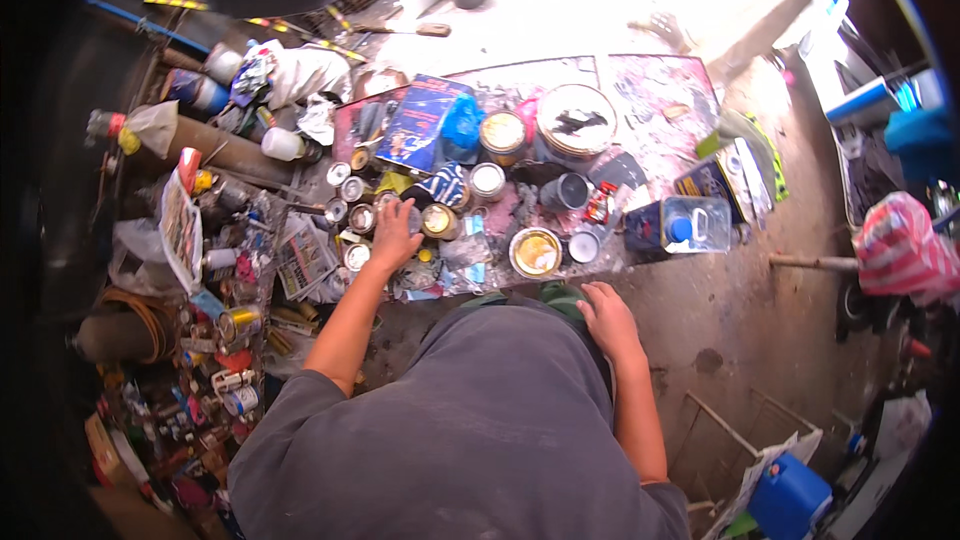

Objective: The person applies tape to newspaper sheets on the roof of a vehicle, moves to a table to assemble and adjust a spray gun, and then pours liquid from various cans into containers.

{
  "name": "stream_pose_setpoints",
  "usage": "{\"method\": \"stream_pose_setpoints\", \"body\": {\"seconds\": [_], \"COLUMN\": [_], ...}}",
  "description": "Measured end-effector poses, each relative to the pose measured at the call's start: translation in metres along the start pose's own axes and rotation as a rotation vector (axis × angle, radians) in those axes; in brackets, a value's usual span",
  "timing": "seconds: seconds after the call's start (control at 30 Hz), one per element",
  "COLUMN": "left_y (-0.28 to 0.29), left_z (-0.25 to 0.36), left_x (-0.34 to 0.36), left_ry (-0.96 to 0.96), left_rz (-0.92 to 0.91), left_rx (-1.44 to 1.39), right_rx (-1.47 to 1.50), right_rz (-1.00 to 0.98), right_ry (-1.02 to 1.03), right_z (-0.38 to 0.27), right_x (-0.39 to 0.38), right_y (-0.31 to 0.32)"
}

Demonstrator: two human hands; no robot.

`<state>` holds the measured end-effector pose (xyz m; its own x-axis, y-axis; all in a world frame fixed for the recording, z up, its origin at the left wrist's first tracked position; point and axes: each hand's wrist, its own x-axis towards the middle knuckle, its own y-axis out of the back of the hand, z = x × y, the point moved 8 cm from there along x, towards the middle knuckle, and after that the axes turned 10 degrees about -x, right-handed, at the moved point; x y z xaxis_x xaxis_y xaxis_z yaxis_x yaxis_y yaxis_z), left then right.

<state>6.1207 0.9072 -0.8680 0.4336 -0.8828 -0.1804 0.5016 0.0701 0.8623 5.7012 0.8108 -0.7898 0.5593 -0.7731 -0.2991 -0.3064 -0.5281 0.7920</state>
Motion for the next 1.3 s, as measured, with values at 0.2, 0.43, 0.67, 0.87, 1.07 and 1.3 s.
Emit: {"method": "stream_pose_setpoints", "body": {"seconds": [0.2,0.43,0.67,0.87,1.07,1.3], "left_y": [-0.003,0.0,0.004,0.032,-0.059,-0.126], "left_z": [0.0,0.017,0.02,0.08,0.193,0.241], "left_x": [0.0,-0.001,0.0,-0.014,-0.028,-0.023], "left_ry": [-0.063,-0.116,-0.051,-0.27,-0.486,-0.793], "left_rz": [-0.128,-0.043,-0.076,0.249,-0.252,-0.429], "left_rx": [0.061,0.229,0.227,0.098,-0.233,0.17], "right_rx": [-0.019,-0.069,-0.092,0.027,-0.006,0.066], "right_rz": [0.033,0.042,0.171,0.178,0.001,-0.077], "right_ry": [-0.149,-0.108,0.013,0.014,-0.009,0.026], "right_z": [0.045,0.06,0.036,0.028,0.027,0.048], "right_x": [-0.016,0.024,0.059,0.09,0.097,0.075], "right_y": [-0.018,-0.042,-0.026,-0.02,-0.044,-0.056]}}
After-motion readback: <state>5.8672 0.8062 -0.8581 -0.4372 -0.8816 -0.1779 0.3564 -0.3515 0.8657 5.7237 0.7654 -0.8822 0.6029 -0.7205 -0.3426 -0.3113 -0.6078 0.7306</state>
